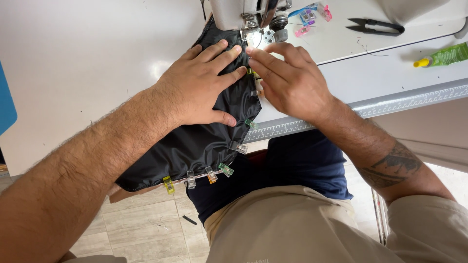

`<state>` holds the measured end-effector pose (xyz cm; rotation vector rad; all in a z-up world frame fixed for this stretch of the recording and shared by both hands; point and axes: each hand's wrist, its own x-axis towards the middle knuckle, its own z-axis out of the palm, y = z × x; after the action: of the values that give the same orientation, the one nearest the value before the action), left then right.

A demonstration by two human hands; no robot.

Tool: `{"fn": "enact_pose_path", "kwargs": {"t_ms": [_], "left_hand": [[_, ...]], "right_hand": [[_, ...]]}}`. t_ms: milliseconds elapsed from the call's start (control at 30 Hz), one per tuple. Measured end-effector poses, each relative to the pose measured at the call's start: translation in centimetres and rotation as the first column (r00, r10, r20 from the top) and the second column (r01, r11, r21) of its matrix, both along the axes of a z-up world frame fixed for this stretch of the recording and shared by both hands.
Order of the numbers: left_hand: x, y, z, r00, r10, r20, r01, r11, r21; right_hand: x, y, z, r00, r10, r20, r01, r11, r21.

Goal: Assembling leather and fabric components by pinning, sewing with an industrial machine, and trimming excess material with scissors.

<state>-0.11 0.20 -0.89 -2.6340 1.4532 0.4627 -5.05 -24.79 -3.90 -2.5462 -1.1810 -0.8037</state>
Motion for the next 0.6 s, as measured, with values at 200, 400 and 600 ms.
{"fn": "enact_pose_path", "kwargs": {"t_ms": [200,400,600], "left_hand": [[0.1,0.3,-0.2,1.0,0.0,0.01,0.001,1.0,-0.02],[0.3,0.3,-0.2,1.0,0.002,-0.004,-0.002,1.0,-0.007],[0.9,0.2,-0.4,1.0,0.012,-0.01,-0.012,1.0,-0.006]], "right_hand": [[0.5,0.1,-0.9,0.994,-0.088,-0.068,0.087,0.996,-0.018],[0.7,-0.1,-1.8,0.988,-0.152,-0.018,0.151,0.988,-0.033],[0.7,-0.2,-2.0,0.983,-0.179,-0.045,0.177,0.983,-0.04]]}}
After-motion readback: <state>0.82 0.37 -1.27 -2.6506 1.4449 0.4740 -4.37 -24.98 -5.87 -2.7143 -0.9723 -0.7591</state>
